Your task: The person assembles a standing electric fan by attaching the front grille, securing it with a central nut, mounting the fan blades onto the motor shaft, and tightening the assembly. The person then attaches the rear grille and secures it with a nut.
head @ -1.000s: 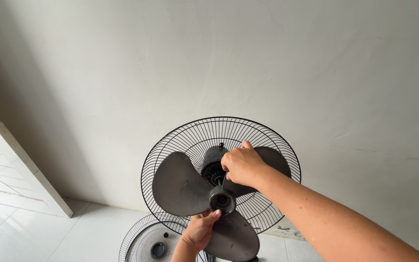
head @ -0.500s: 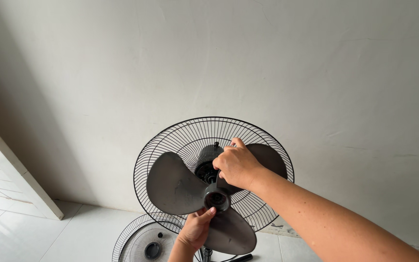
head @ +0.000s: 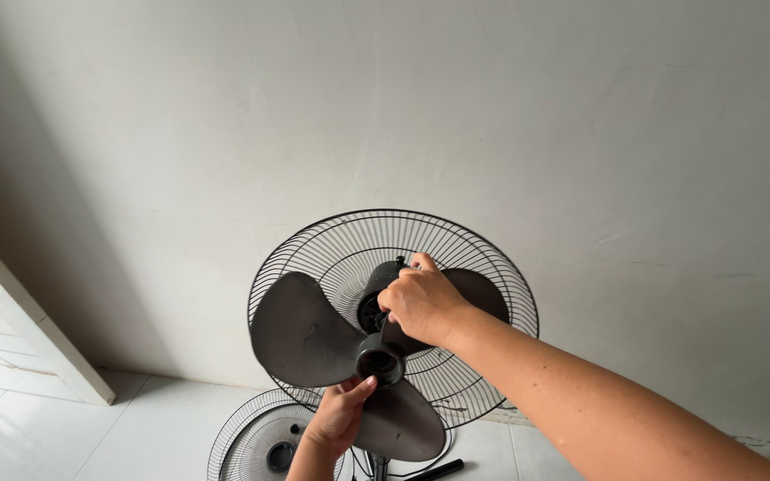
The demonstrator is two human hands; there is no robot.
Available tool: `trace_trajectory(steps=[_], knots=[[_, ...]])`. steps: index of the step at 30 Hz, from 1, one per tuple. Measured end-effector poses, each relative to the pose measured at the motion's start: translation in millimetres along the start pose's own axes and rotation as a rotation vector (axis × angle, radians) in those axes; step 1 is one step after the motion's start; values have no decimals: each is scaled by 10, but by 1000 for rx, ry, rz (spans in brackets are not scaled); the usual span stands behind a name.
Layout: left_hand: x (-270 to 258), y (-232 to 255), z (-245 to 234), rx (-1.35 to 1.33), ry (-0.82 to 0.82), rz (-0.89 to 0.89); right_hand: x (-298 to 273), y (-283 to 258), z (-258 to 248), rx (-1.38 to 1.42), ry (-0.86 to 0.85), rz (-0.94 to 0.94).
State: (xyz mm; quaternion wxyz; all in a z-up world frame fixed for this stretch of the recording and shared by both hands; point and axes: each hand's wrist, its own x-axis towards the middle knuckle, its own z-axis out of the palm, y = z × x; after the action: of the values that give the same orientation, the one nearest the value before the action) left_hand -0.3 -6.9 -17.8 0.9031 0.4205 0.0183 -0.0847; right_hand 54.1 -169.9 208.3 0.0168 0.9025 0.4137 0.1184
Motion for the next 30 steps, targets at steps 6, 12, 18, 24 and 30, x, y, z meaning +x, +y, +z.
trace_trajectory(steps=[6,12,18,24,30], knots=[[74,-77,90,-29,-10,-29,64,-7,-82,-27,-20,27],[144,-164,128,-9,-1,-36,69,18,-45,-68,-51,55],[178,-336,153,-150,8,14,-128,-76,33,-172,513,-259],[182,-421,163,-219,-5,29,-391,-175,199,154,10,-71],[150,-402,208,-223,45,-39,-548,-161,431,160,-375,297]])
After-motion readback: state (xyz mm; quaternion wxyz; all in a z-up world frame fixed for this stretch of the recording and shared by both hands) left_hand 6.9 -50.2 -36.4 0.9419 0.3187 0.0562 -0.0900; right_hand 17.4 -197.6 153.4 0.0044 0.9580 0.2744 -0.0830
